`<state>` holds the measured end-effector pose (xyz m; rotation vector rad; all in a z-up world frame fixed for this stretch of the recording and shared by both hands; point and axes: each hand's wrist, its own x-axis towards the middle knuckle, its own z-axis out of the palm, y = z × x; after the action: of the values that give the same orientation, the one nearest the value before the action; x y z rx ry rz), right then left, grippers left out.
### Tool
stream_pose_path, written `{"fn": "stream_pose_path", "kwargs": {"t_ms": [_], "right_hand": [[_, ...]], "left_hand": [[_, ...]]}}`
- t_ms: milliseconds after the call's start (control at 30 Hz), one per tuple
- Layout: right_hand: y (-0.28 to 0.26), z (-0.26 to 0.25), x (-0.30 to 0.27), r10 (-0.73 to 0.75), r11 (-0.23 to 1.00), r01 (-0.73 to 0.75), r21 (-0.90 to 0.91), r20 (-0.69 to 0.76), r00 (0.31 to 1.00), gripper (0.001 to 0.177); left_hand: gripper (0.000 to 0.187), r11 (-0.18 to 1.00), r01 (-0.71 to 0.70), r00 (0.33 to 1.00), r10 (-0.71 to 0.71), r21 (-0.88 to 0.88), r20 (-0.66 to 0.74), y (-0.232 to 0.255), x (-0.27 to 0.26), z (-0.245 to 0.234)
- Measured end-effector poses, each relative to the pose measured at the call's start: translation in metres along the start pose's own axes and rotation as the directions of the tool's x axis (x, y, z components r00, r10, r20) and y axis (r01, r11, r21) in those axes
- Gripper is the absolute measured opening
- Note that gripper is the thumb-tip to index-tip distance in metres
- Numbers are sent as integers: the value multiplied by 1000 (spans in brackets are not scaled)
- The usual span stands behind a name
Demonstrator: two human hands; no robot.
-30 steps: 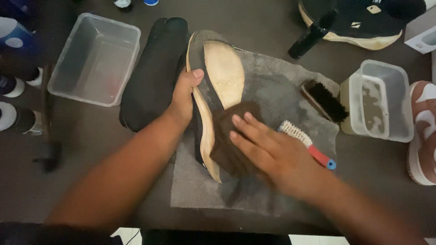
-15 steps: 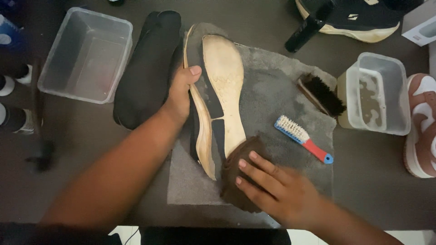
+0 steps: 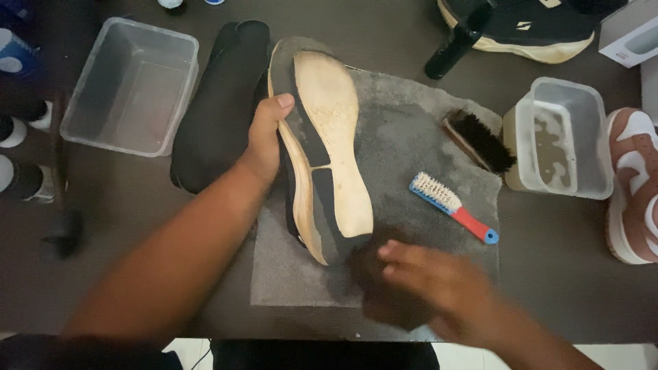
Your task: The person scrubs the sole of a sneaker with a brush and cleaning solution, then wipes the surface with a cloth. The person repeatedly scrubs the sole with the brush, focusing on the textured areas.
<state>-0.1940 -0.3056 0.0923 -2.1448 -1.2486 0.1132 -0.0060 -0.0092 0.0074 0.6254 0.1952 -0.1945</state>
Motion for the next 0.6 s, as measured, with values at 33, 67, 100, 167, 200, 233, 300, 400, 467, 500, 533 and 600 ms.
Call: {"fn": "stream_pose_path", "kwargs": {"t_ms": [33, 67, 100, 167, 200, 233, 300, 400, 467, 500, 533, 600], "right_hand": [[-6, -11, 4, -1, 1000, 1, -1, -1, 1000, 56], [-12, -22, 9, 128, 992, -123, 41, -133, 983, 47], [-19, -34, 13, 257, 966, -239, 99, -254, 932, 41], [1, -42, -9, 359, 933, -320, 164, -374, 855, 56], [11, -47, -19, 457, 889, -390, 239, -475, 752, 73], [13, -50, -8, 454, 891, -388, 236, -478, 752, 73], [16, -55, 14, 724, 654, -273, 706, -479, 497, 52], [7, -60, 55, 810, 445, -43, 895, -381, 446, 54], [12, -58, 64, 763, 529, -72, 846, -437, 476, 53], [15, -56, 68, 714, 606, -96, 789, -487, 502, 53], [16, -55, 71, 714, 605, -97, 790, -485, 505, 53], [17, -51, 75, 155, 935, -334, -122, -706, 691, 47]], "left_hand": [[36, 1000, -1, 1000, 1, 0, 2, 0, -2, 1], [35, 1000, -3, 1000, 3, -2, 2, 0, -3, 2], [35, 1000, -6, 1000, 6, -4, 3, 1, -4, 3], [37, 999, -31, 999, 31, 17, 21, 2, -6, 5], [38, 998, -56, 998, 55, 36, 38, 3, -7, 6], [38, 998, -59, 997, 57, 36, 42, 1, -4, 3], [41, 997, -56, 995, 60, -48, 77, -4, 2, -2], [29, 999, 32, 990, -32, -2, -141, -9, 13, -10], [26, 1000, 5, 997, -6, -10, -82, -7, 9, -3], [23, 1000, -17, 1000, 16, -16, -25, -7, 7, -1], [23, 1000, -19, 999, 18, -18, -28, -3, 1, 5], [34, 999, 32, 999, -31, 27, -28, 4, -12, 16]]}}
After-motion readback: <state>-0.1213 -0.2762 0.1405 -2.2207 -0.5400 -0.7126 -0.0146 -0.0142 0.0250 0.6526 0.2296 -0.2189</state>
